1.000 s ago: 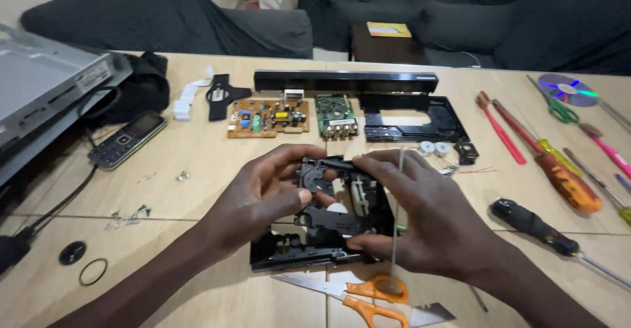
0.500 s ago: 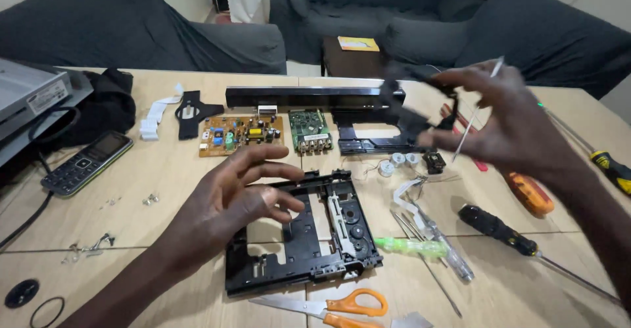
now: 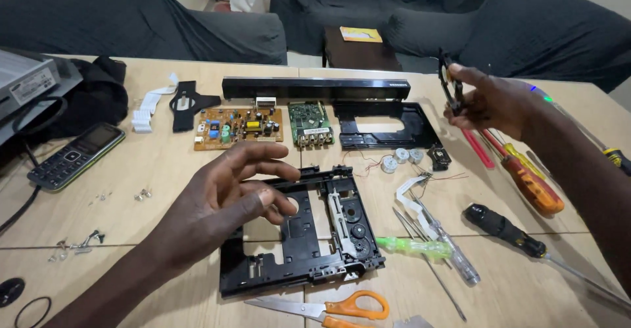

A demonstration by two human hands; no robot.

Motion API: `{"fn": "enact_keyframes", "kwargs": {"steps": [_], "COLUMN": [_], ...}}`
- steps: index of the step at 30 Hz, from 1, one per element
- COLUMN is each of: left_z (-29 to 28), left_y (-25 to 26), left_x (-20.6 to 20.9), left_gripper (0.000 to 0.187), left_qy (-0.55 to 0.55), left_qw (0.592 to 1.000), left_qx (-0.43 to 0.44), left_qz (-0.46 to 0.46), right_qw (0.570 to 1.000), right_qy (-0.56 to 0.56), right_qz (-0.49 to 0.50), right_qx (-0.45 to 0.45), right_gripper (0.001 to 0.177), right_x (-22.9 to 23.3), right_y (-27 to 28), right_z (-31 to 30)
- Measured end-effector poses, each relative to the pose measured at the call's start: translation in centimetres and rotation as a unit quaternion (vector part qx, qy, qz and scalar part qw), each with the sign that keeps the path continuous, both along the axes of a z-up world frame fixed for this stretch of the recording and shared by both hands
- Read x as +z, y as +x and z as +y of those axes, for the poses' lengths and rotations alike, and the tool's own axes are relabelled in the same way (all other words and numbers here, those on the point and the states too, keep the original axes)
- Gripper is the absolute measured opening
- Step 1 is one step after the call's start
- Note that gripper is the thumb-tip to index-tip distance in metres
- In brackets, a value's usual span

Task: Disassembling, cleaning, and inspecting the mechanical tray of a DVD player using a screwdriver, brush, and cloth.

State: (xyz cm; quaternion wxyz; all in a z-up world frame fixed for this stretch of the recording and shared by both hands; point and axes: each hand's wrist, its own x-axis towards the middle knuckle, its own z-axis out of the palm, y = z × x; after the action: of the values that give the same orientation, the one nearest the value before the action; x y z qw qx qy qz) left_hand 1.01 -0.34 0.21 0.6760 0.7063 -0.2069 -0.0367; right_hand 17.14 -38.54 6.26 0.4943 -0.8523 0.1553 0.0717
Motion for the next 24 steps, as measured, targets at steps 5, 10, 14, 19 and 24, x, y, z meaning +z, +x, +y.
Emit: {"fn": "enact_keyframes", "kwargs": {"steps": [5,10,14,19,24], "left_z": [0.1,0.1,0.2,0.2,0.3], "left_y": [0.2,0.3,0.2,0.4,1.5], "left_x": [-0.1,0.0,0.0,0.0,-2.1], "left_gripper": [0.053,0.053,0.051,0.053,0.051], "left_qy": [-0.010,-0.004,0.002,0.004,0.009], "left_qw": [1.000,1.000,1.000,1.000,1.000], "left_qx": [0.000,0.008,0.010,0.008,0.011], "left_qz": [0.010,0.006,0.011,0.012,-0.008], "right_qw": [0.999,1.000,1.000,0.997,0.963], "right_qy": [0.017,0.005,-0.018,-0.068,-0.260], "right_qz": [0.020,-0.011,-0.001,0.008,-0.052], "right_qx": [-0.021,-0.021,-0.008,-0.040,0.048], "right_gripper": [0.065,0.055,0.060,0.061,0.072], "right_x": [-1.4,-2.7,-3.4,-1.7,-1.0], "right_y": [3.0,4.0,5.4,6.2,6.9], "right_z": [-0.9,-2.9,-4.1,-2.7,-1.6]}}
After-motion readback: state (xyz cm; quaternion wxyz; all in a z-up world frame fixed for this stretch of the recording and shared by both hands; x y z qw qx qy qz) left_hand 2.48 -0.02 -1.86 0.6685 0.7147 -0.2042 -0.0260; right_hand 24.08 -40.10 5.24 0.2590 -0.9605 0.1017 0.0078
